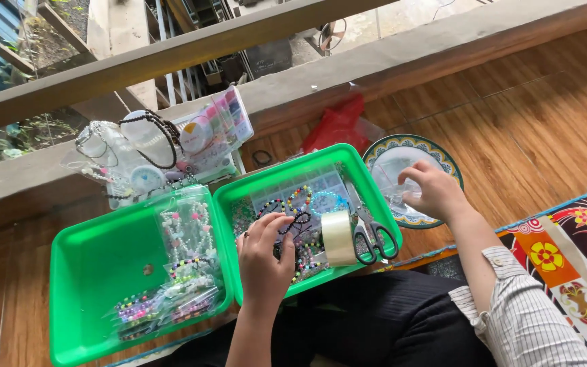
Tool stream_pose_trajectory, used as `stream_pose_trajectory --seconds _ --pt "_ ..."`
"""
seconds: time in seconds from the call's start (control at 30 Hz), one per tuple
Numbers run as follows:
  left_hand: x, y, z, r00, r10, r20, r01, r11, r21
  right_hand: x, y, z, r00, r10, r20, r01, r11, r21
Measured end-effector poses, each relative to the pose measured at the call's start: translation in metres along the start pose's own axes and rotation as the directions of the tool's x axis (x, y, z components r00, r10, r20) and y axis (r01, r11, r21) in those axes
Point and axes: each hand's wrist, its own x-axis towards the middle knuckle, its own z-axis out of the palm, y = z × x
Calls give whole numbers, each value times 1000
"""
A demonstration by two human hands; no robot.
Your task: Packaging handmade beaded bracelets into small plastic bags and sealing them with tape and scissors.
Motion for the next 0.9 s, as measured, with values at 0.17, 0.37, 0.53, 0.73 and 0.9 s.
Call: stream_pose_trajectory --seconds 0.17,0.37,0.53,0.73,0.9 --pt "0 -3 -1 1000 -24 4 24 1000 -3 6 1 20 997 -54 51 63 979 -195" --pt "1 -3 -5 999 -33 -4 32 999 -22 6 -6 2 999 -33 32 39 976 -216" --pt "0 -2 -3 999 -31 -5 31 999 -31 8 -4 19 990 77 114 -33 937 -346" --pt "-3 -4 -7 999 -44 -7 44 998 -39 15 -5 22 986 -143 -85 76 842 -535" --pt "-1 -5 -12 998 -63 -20 62 997 -55 -4 -3 -19 989 49 -141 -80 971 -226"
